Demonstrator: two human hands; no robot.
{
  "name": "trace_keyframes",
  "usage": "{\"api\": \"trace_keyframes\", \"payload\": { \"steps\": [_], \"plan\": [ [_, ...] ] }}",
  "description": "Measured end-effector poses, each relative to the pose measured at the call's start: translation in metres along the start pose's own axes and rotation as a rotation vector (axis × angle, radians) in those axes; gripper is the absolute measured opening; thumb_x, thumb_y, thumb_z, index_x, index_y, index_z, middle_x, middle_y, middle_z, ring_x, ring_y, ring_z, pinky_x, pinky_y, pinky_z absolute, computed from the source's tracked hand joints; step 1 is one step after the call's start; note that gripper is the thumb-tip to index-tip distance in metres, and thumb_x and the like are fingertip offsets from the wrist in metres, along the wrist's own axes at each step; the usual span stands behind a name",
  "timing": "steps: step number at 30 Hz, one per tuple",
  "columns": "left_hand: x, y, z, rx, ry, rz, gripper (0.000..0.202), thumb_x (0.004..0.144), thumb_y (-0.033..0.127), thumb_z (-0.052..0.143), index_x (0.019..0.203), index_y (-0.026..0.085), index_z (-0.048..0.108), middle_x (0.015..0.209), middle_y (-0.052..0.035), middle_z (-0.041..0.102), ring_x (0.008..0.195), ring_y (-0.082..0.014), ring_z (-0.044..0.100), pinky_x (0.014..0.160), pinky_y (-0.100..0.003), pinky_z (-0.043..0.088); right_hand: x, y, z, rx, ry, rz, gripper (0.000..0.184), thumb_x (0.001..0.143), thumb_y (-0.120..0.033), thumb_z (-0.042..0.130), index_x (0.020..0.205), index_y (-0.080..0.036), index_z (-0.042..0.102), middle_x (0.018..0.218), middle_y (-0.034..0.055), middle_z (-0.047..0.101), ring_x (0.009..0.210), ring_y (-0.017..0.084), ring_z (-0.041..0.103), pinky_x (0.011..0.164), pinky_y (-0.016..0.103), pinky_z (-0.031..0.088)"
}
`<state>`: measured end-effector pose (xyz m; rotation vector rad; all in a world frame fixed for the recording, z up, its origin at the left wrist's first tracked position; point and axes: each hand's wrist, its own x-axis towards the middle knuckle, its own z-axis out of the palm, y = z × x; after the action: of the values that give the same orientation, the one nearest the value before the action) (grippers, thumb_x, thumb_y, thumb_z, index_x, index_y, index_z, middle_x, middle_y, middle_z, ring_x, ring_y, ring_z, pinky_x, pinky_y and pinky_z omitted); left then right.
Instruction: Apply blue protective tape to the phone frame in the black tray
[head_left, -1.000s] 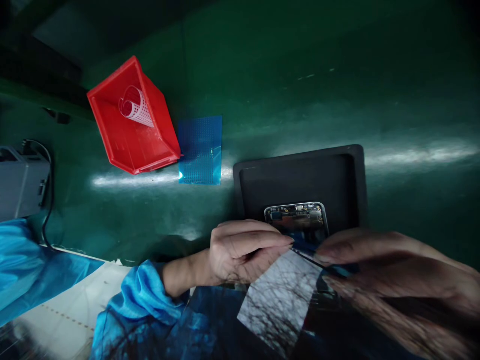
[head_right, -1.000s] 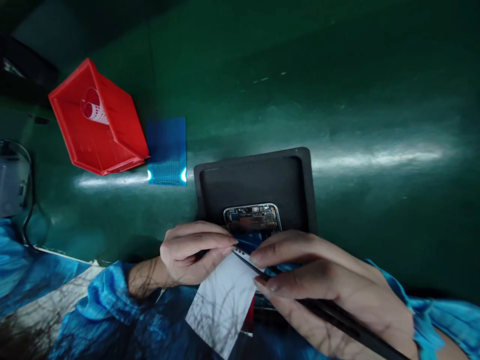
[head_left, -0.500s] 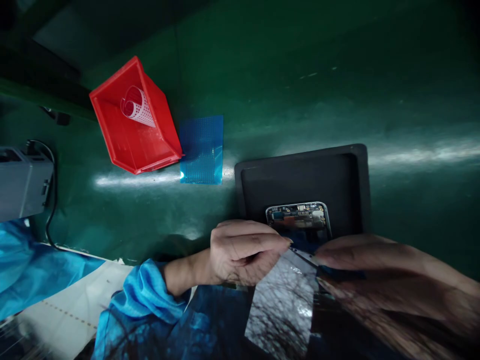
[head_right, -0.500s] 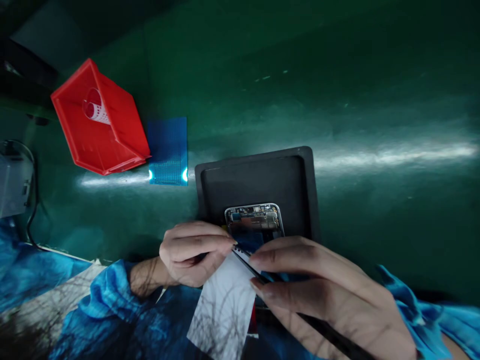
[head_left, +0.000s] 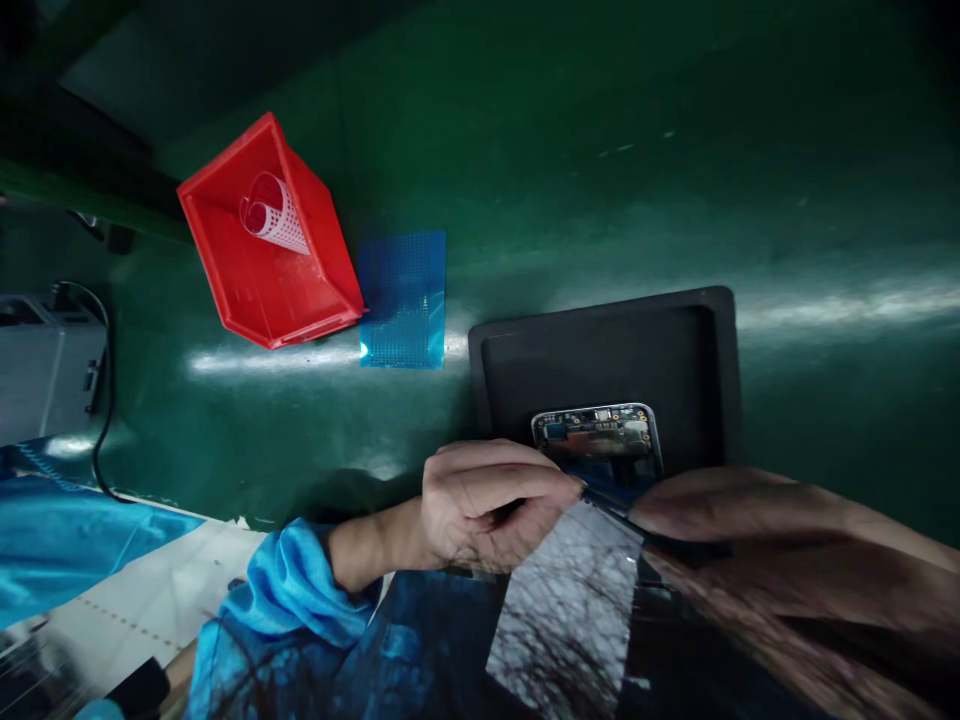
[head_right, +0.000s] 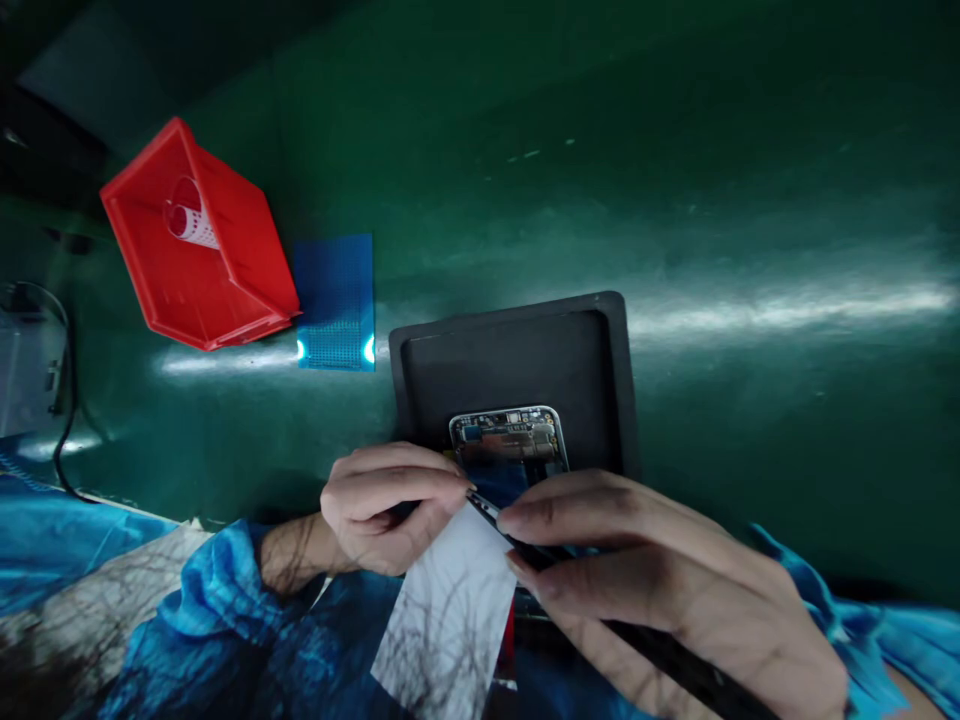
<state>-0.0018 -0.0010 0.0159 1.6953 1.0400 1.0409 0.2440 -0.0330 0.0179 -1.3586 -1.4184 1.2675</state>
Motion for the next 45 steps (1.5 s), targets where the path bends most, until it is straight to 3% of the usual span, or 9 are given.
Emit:
{"api": "trace_keyframes", "payload": {
  "steps": [3, 11, 16, 21, 25, 29, 34, 39, 45],
  "plan": [
    [-0.001, 0.0, 0.001, 0.002, 0.006, -0.013, 0.009, 0.1, 0.015, 0.071, 0.094, 0.017, 0.077, 0.089, -0.0053, 0.087, 0.072, -0.0154, 0.085, 0.071, -0.019, 0.073, 0.004, -0.004, -0.001, 0.07, -0.137, -0.075, 0.031, 0.109, -0.036, 0.057, 0.11, -0.05, 0.085, 0.096, 0.0062, 0.09, 0.08, 0.026, 0.087, 0.051, 0.025, 0.071],
    [-0.001, -0.001, 0.001, -0.011, -0.008, -0.005, 0.009, 0.102, 0.017, 0.069, 0.096, 0.019, 0.076, 0.089, -0.0044, 0.086, 0.073, -0.0153, 0.084, 0.071, -0.019, 0.072, 0.017, -0.005, -0.011, 0.127, -0.279, -0.128, 0.032, 0.106, -0.041, 0.062, 0.128, -0.057, 0.078, 0.105, 0.0054, 0.09, 0.081, 0.033, 0.088, 0.059, 0.036, 0.077],
    [-0.001, -0.003, 0.002, -0.048, 0.005, 0.001, 0.007, 0.099, 0.015, 0.072, 0.097, 0.02, 0.077, 0.087, -0.0055, 0.087, 0.071, -0.0176, 0.085, 0.069, -0.021, 0.073, 0.025, -0.017, 0.003, 0.153, -0.065, -0.047, 0.021, 0.101, -0.042, 0.069, 0.105, -0.055, 0.085, 0.082, 0.005, 0.088, 0.068, 0.033, 0.086, 0.049, 0.033, 0.073],
    [-0.001, -0.005, 0.004, -0.068, 0.023, 0.018, 0.004, 0.095, 0.015, 0.078, 0.091, 0.014, 0.077, 0.085, -0.0089, 0.087, 0.072, -0.0149, 0.084, 0.075, -0.014, 0.069, 0.028, -0.017, 0.006, 0.067, -0.035, -0.052, 0.011, 0.085, -0.039, 0.086, 0.08, -0.047, 0.081, 0.073, 0.0057, 0.084, 0.06, 0.032, 0.083, 0.047, 0.038, 0.071],
    [-0.002, -0.007, 0.004, -0.063, 0.018, 0.011, 0.005, 0.095, 0.017, 0.08, 0.093, 0.013, 0.08, 0.088, -0.0102, 0.087, 0.073, -0.0143, 0.084, 0.076, -0.014, 0.069, 0.032, -0.013, 0.008, 0.059, 0.192, 0.127, 0.03, 0.067, -0.059, 0.097, 0.075, -0.042, 0.074, 0.086, 0.0086, 0.085, 0.083, 0.039, 0.085, 0.053, 0.047, 0.071],
    [0.0, -0.008, 0.002, -0.045, 0.0, 0.011, 0.006, 0.096, 0.017, 0.08, 0.097, 0.012, 0.082, 0.091, -0.0111, 0.088, 0.077, -0.0138, 0.085, 0.078, -0.013, 0.069, 0.043, -0.017, 0.015, 0.084, 0.271, 0.172, 0.039, 0.064, -0.062, 0.098, 0.073, -0.038, 0.068, 0.088, 0.0082, 0.084, 0.088, 0.038, 0.085, 0.055, 0.048, 0.071],
    [0.001, -0.006, 0.001, -0.026, 0.001, 0.009, 0.004, 0.095, 0.018, 0.081, 0.1, 0.018, 0.081, 0.091, -0.0067, 0.089, 0.074, -0.016, 0.085, 0.073, -0.019, 0.073, 0.043, -0.017, 0.007, 0.095, 0.268, 0.165, 0.035, 0.071, -0.048, 0.1, 0.071, -0.034, 0.068, 0.078, 0.0044, 0.083, 0.077, 0.032, 0.085, 0.056, 0.044, 0.074],
    [0.001, -0.007, 0.0, 0.046, -0.041, 0.064, 0.01, 0.095, 0.012, 0.079, 0.102, 0.019, 0.078, 0.09, -0.0068, 0.088, 0.073, -0.0171, 0.086, 0.074, -0.021, 0.073, 0.041, -0.011, -0.011, 0.074, 0.254, 0.132, 0.027, 0.072, -0.013, 0.091, 0.067, -0.03, 0.071, 0.066, -0.0016, 0.081, 0.066, 0.019, 0.084, 0.06, 0.022, 0.071],
    [0.002, -0.01, 0.0, 0.089, -0.052, 0.102, 0.006, 0.094, 0.012, 0.08, 0.099, 0.014, 0.077, 0.087, -0.0083, 0.088, 0.072, -0.0144, 0.084, 0.078, -0.019, 0.072, 0.043, -0.004, -0.011, 0.03, 0.256, 0.134, 0.025, 0.07, -0.012, 0.091, 0.066, -0.028, 0.071, 0.064, -0.0037, 0.081, 0.063, 0.018, 0.083, 0.056, 0.019, 0.068]
  ]
}}
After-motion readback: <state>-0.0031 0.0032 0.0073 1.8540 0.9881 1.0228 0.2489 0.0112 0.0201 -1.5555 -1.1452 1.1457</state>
